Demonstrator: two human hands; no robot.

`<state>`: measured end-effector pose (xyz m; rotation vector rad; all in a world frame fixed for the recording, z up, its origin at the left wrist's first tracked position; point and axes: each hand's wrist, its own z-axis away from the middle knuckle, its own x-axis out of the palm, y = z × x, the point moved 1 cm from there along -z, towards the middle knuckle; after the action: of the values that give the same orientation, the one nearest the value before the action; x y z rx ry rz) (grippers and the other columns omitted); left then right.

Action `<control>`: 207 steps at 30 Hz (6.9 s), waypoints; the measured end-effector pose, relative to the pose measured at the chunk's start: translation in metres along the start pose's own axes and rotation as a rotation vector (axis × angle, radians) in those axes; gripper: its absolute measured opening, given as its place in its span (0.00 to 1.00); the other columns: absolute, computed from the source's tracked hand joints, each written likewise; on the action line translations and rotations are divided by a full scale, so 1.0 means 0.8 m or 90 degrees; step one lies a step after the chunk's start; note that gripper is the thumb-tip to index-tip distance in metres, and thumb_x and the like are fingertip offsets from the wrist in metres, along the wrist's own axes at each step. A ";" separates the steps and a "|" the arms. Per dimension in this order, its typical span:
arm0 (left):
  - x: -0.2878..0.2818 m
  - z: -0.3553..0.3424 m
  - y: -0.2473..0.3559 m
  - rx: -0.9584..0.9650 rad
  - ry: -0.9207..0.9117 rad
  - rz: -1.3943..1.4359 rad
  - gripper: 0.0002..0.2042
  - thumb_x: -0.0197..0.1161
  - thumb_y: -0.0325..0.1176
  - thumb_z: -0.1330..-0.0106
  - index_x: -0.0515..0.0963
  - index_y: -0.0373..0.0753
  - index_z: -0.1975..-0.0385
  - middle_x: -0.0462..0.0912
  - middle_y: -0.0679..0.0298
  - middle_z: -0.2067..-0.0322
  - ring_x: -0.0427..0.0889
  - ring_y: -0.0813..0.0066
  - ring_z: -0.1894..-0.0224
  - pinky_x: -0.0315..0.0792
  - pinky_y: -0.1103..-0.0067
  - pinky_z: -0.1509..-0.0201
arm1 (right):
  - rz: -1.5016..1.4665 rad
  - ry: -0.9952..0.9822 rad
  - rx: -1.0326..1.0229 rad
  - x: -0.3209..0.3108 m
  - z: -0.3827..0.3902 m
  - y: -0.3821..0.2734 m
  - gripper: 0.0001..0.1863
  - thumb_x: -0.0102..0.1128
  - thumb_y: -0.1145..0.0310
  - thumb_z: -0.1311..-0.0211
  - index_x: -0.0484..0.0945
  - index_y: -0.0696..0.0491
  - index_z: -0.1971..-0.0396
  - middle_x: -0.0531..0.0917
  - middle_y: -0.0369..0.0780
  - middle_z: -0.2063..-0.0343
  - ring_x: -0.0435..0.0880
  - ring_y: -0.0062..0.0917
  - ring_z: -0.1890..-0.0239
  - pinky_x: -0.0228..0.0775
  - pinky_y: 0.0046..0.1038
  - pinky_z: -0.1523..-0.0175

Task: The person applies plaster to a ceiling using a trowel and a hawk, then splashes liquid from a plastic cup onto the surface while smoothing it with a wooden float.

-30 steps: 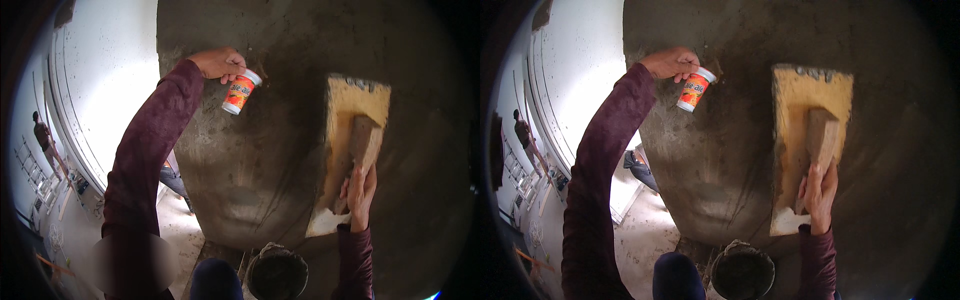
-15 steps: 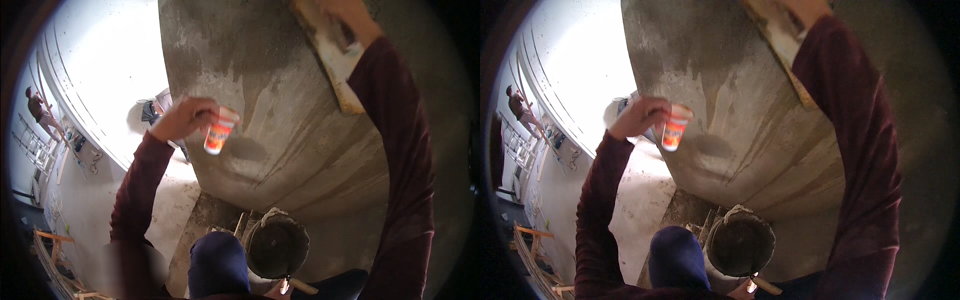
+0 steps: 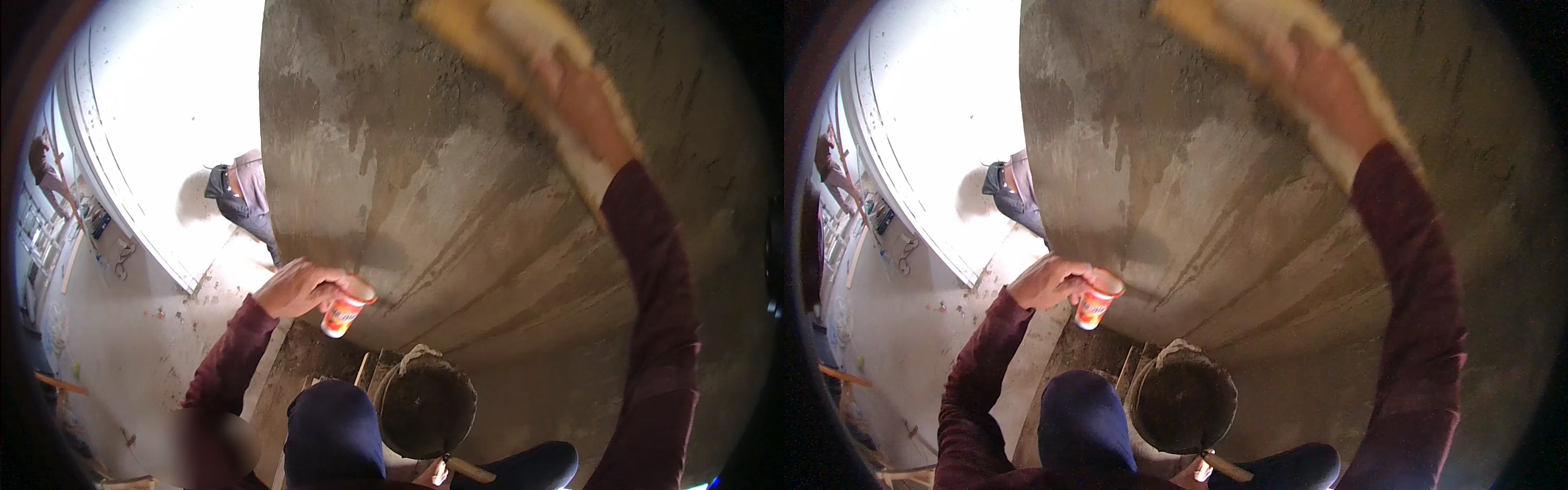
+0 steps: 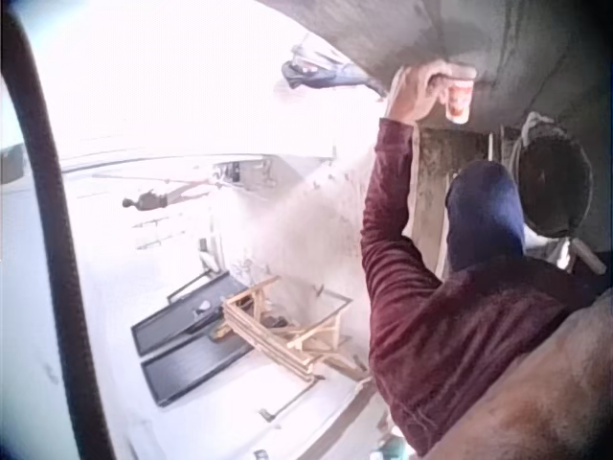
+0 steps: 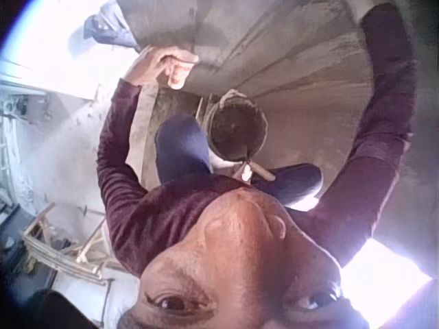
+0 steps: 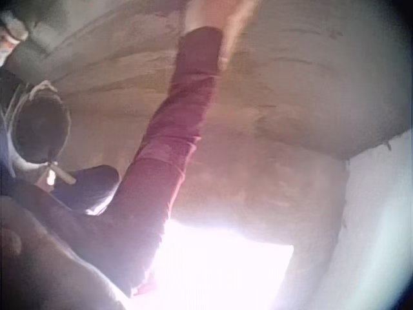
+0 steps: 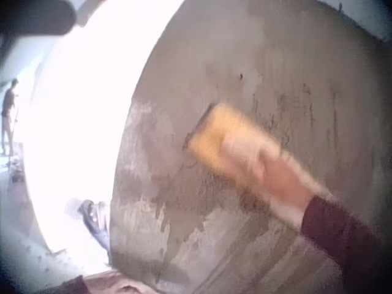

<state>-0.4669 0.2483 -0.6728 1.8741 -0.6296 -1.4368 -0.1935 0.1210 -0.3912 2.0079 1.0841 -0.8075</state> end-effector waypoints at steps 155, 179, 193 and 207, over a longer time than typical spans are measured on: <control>0.229 -0.024 -0.020 0.372 -0.369 0.128 0.10 0.58 0.38 0.42 0.76 0.40 0.67 0.80 0.49 0.72 0.82 0.54 0.68 0.74 0.67 0.68 | -0.525 0.392 0.258 0.042 0.055 0.166 0.20 0.35 0.53 0.28 0.63 0.57 0.59 0.71 0.39 0.86 0.70 0.23 0.92 0.62 0.28 0.87; 0.019 -0.076 0.228 0.038 -0.201 0.052 0.09 0.59 0.35 0.37 0.77 0.37 0.61 0.82 0.54 0.69 0.84 0.61 0.68 0.77 0.70 0.66 | -0.595 0.498 0.426 -0.238 -0.142 0.302 0.20 0.44 0.48 0.31 0.68 0.52 0.63 0.73 0.35 0.83 0.70 0.20 0.88 0.62 0.24 0.85; -0.087 -0.055 0.316 -0.202 -0.165 0.108 0.03 0.59 0.28 0.37 0.75 0.36 0.68 0.80 0.59 0.76 0.84 0.69 0.77 0.75 0.75 0.71 | -0.667 0.086 0.448 0.046 0.040 0.148 0.28 0.60 0.59 0.44 0.63 0.65 0.53 0.78 0.58 0.66 0.80 0.50 0.62 0.71 0.43 0.57; -0.207 -0.096 0.398 -0.227 -0.048 -0.050 0.05 0.59 0.23 0.42 0.75 0.36 0.66 0.81 0.55 0.72 0.83 0.59 0.69 0.76 0.71 0.66 | -0.505 0.395 0.158 -0.213 -0.253 0.199 0.24 0.62 0.51 0.45 0.70 0.57 0.62 0.79 0.46 0.75 0.81 0.38 0.74 0.72 0.38 0.71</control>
<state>-0.4293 0.1793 -0.3142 1.5858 -0.3109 -1.5593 -0.0942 0.1479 -0.1007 2.0798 2.3212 -0.7182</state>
